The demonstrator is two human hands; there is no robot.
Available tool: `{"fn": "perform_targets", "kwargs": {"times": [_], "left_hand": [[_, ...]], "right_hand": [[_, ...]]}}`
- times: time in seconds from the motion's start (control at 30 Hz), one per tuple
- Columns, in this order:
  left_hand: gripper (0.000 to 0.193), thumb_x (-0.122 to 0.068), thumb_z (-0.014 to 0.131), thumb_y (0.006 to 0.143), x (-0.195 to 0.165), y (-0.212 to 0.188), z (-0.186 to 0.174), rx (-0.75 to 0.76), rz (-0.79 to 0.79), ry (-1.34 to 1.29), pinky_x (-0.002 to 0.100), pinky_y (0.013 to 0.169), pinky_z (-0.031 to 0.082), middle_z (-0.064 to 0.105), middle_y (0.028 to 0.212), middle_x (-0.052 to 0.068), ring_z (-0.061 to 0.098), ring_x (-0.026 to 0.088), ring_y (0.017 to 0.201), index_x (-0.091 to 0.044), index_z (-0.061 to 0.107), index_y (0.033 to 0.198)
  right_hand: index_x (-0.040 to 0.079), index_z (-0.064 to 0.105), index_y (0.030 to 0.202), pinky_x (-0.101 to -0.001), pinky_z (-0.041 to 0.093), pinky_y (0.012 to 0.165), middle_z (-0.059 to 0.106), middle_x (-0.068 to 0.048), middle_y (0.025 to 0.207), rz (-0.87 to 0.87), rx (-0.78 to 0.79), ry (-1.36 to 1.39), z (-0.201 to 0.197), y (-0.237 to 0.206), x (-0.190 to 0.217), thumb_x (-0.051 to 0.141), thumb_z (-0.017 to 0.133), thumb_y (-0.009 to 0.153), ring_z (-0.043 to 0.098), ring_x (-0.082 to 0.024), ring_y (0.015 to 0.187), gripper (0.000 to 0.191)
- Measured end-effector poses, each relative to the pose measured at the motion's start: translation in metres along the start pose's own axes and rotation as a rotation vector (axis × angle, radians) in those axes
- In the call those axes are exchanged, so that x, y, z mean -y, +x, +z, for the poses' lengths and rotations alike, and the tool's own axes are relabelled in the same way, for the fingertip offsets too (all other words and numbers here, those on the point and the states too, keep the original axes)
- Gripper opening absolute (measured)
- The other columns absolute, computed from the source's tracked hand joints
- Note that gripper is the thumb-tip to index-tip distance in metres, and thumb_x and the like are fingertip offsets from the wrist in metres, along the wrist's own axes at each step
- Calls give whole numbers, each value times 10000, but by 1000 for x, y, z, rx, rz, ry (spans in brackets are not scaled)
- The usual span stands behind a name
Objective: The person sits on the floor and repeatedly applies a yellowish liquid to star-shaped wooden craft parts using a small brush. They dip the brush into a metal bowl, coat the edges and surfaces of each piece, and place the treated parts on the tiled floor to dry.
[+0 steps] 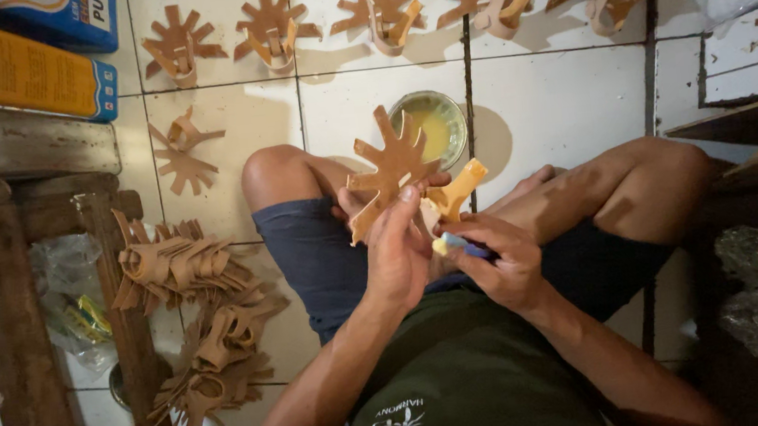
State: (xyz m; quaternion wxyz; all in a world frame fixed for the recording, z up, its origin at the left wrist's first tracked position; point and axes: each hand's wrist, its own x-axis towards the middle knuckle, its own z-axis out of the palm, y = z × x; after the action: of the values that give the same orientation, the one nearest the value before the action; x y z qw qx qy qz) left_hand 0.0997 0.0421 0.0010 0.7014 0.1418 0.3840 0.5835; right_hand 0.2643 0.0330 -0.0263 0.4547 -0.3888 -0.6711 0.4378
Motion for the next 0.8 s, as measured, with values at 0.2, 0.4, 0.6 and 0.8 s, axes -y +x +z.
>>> {"fn": "perform_targets", "kwargs": {"times": [0.2,0.4,0.6,0.8], "left_hand": [[408,-241,496,1102,5,0,-3,37,39,-31,400,1182,350,592,1364,160,485,229,1348,95,580,1316],[409,-127,568,1041,14,2,-12,-12,-41,-159,403,1086,455,599,1330,129,577,224,1247,57,486,1396],[402,-136,586,1040,19,3,-17,-16,-27,-127,393,1092,460,600,1339,132,586,211,1247,46,501,1388],[427,-170,597,1010,20,0,-22,-38,-50,-151,419,1044,489,595,1332,106,592,207,1238,18,506,1383]], "right_hand": [[-26,685,1103,-286,565,774,733,-147,1033,-15,-82,-97,3,-5,-13,44,812,873,709,-182,860,273],[-44,705,1101,-271,523,685,701,-92,894,64,-69,-114,0,-7,-19,47,802,877,635,-143,730,260],[-31,697,1071,-266,517,688,677,-63,857,31,-56,-89,2,-7,-20,62,777,920,622,-132,725,194],[-42,706,1080,-266,506,656,674,-71,825,72,-79,-100,-1,-7,-21,66,788,900,617,-132,697,225]]}}
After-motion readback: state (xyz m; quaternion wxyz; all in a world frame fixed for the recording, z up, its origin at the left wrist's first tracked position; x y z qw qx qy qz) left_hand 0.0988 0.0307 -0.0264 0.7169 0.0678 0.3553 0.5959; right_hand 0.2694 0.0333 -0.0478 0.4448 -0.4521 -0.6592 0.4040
